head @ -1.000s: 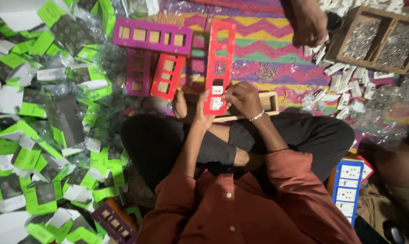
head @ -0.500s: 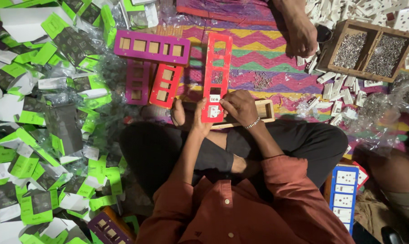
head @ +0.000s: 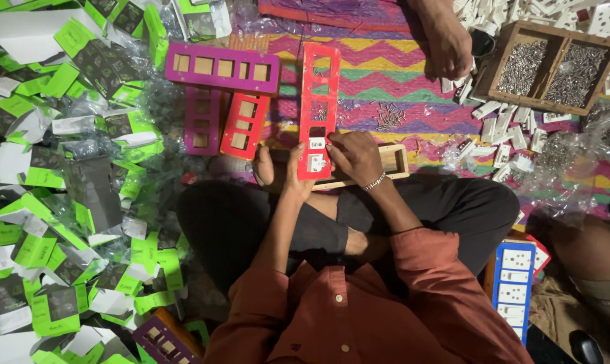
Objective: The person sits on the floor and assembles small white electrical components into red plastic frames. They pick up the components and fasteners, insert them into the frame slots, and secure them by hand.
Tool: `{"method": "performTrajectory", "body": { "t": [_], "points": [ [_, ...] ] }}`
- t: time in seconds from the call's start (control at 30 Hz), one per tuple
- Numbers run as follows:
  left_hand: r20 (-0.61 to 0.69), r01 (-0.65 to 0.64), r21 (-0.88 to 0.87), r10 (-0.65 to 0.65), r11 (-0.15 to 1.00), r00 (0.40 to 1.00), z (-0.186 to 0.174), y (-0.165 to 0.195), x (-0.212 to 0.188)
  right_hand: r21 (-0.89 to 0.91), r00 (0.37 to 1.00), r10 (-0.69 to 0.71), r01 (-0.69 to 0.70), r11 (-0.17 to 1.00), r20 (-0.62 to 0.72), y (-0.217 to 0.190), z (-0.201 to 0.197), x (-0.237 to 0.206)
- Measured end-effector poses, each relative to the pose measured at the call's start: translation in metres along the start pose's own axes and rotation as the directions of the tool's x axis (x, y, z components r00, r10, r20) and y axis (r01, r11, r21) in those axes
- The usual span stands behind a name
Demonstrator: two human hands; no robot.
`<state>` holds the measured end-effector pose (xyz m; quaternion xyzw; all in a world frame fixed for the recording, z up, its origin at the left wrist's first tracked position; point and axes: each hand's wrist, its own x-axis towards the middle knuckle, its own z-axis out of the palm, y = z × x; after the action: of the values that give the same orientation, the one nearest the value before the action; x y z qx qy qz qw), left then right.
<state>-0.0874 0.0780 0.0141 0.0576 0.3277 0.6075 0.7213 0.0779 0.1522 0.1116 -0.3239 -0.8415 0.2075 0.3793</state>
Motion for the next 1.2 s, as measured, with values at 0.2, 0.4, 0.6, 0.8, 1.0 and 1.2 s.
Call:
{"method": "performTrajectory", "body": {
  "t": [0.2, 0.4, 0.6, 0.8, 1.0, 1.2],
  "points": [
    [-0.025, -0.029, -0.006, 0.029, 1.0, 0.999, 0.002, 0.0, 0.002, -0.019, 0.997, -0.045, 0.046, 0.999, 0.068, -0.002, -0.002, 0.004],
    [-0.074, -0.012, -0.006, 0.012, 1.0, 0.997, 0.001, -0.006, 0.006, -0.026, 0.997, -0.031, 0.032, 0.999, 0.068, 0.001, 0.002, 0.001],
    [-0.068, -0.045, -0.014, 0.044, 0.999, 0.997, 0.002, -0.008, 0.008, -0.038, 0.997, -0.007, 0.01, 0.999, 0.079, 0.009, 0.011, -0.006],
    [-0.047, -0.15, 0.068, 0.153, 0.986, 0.987, 0.01, -0.002, 0.0, -0.076, 0.995, 0.1, -0.098, 0.992, 0.021, 0.016, 0.029, -0.012],
    [-0.048, -0.125, 0.086, 0.13, 0.988, 0.99, 0.014, 0.004, 0.001, 0.018, 0.993, 0.104, -0.105, 0.994, 0.048, 0.015, 0.025, -0.009],
    [-0.04, -0.118, 0.052, 0.121, 0.992, 0.992, 0.012, 0.01, 0.002, 0.001, 0.995, 0.018, -0.018, 1.0, 0.1, 0.013, 0.014, 0.0]
  ]
}}
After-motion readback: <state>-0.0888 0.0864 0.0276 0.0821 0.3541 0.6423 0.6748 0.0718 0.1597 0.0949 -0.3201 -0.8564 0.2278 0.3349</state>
